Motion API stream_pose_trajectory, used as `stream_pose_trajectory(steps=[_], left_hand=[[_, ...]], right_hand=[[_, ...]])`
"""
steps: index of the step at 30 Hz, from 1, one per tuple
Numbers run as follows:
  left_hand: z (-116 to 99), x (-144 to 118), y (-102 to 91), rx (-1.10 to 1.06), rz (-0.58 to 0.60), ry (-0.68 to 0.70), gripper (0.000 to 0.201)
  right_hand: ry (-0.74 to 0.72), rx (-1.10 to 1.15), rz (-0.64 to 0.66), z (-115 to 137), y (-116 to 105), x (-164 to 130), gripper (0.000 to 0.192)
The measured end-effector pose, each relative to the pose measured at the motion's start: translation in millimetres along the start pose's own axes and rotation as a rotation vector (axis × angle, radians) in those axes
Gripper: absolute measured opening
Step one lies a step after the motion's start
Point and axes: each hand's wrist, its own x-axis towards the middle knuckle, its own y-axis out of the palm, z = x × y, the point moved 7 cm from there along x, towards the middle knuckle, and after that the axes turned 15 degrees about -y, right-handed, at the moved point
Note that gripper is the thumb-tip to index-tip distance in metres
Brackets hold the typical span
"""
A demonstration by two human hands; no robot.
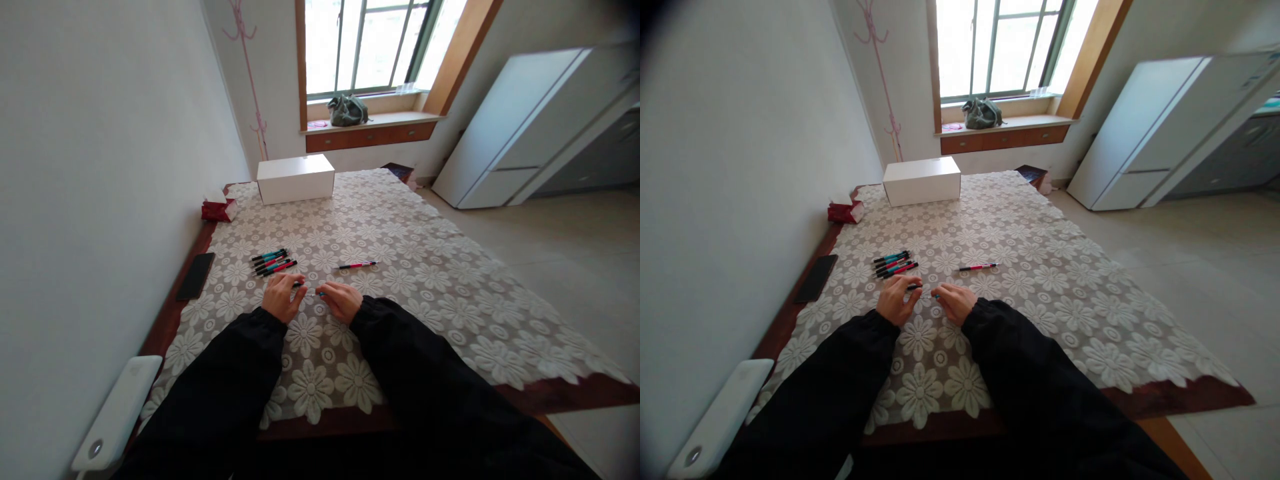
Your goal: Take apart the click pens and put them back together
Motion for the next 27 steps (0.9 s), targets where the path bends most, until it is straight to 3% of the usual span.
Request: stream_pose_trajectory(steps=[3, 7, 12, 27], left_hand=[[9.2, 3.0, -4.9, 0.104, -0.066, -0.074, 0.023], [16.6, 3.4, 3.2, 0.181, -0.021, -0.087, 0.027], [21.9, 4.6, 10.2, 0.185, 0.038, -0.109, 0.011], [9.6, 3.2, 10.1, 0.093, 0.095, -0.020, 0.010]], right_hand=[[0.055, -0.037, -0.024, -2.6, -4.9, -0.2, 0.018], [0.099, -0.089, -0.034, -7.0, -8.8, -1.1, 0.018], [0.133, -0.105, -0.024, -14.0, -9.2, -3.4, 0.019], [0.160, -0.123, 0.013, -16.5, -5.4, -4.9, 0.019]])
